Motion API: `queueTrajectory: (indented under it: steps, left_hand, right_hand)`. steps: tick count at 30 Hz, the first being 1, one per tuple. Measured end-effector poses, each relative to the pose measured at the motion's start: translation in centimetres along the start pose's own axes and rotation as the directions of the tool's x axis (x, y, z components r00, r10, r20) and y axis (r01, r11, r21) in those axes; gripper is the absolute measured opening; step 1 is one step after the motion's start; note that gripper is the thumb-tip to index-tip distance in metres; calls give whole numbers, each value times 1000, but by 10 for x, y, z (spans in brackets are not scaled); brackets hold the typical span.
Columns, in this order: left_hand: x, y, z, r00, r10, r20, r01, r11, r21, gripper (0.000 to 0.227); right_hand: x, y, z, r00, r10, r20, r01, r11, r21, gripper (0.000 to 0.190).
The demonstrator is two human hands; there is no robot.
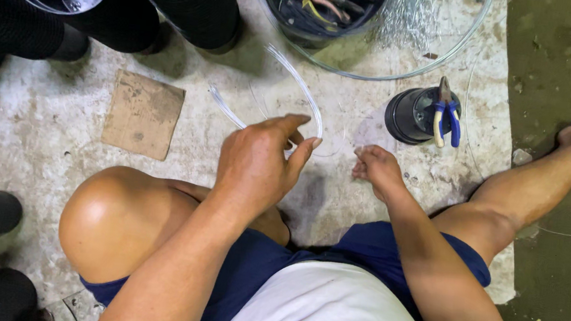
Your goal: The person sits on the floor and repeatedly inserts thin metal wires into clear plastic tubes, then uses pliers to crimp the ends. They handle multiple wires and tubes, occasionally gathering a bundle of wires at the end.
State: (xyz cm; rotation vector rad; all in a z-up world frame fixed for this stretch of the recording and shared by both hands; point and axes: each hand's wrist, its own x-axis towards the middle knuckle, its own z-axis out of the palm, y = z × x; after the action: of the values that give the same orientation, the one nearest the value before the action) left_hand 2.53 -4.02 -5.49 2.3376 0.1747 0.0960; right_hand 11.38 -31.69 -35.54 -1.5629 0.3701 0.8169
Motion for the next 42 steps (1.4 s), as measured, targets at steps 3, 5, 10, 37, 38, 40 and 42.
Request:
queueTrajectory:
  steps: [3, 5, 10, 37, 38, 40, 42]
  left_hand:
    - [0, -3, 10, 988, -81, 130, 66, 991, 116, 32]
    - [-1, -2, 17, 942, -204, 266, 146, 964, 223, 34]
    - [-1, -5, 32, 892, -336, 302, 258, 927, 271, 71]
    - [28, -13, 74, 905, -400, -144, 133, 588, -798, 34]
    - [27, -15, 74, 906, -402, -137, 134, 577, -806, 34]
    - [32, -20, 73, 901, -414, -132, 104, 498, -861, 35]
    - [35, -23, 73, 899, -422, -117, 77, 416, -906, 36]
  right_hand:
    - [-38, -3, -14, 992, -123, 9, 122, 990, 66, 16]
    - [-70, -9, -25, 983, -184, -3, 184, 981, 65, 14]
    - [-154, -30, -55, 951, -310, 6, 299, 921, 249, 10]
    - [-219, -80, 21, 786, -619, 4, 552, 697, -458, 39]
    - [-219, -79, 21, 790, -613, 11, 555, 708, -436, 40]
    - [-216, -73, 20, 799, -601, 26, 561, 729, -392, 40]
    - [-211, -64, 21, 845, -534, 34, 515, 793, -327, 41]
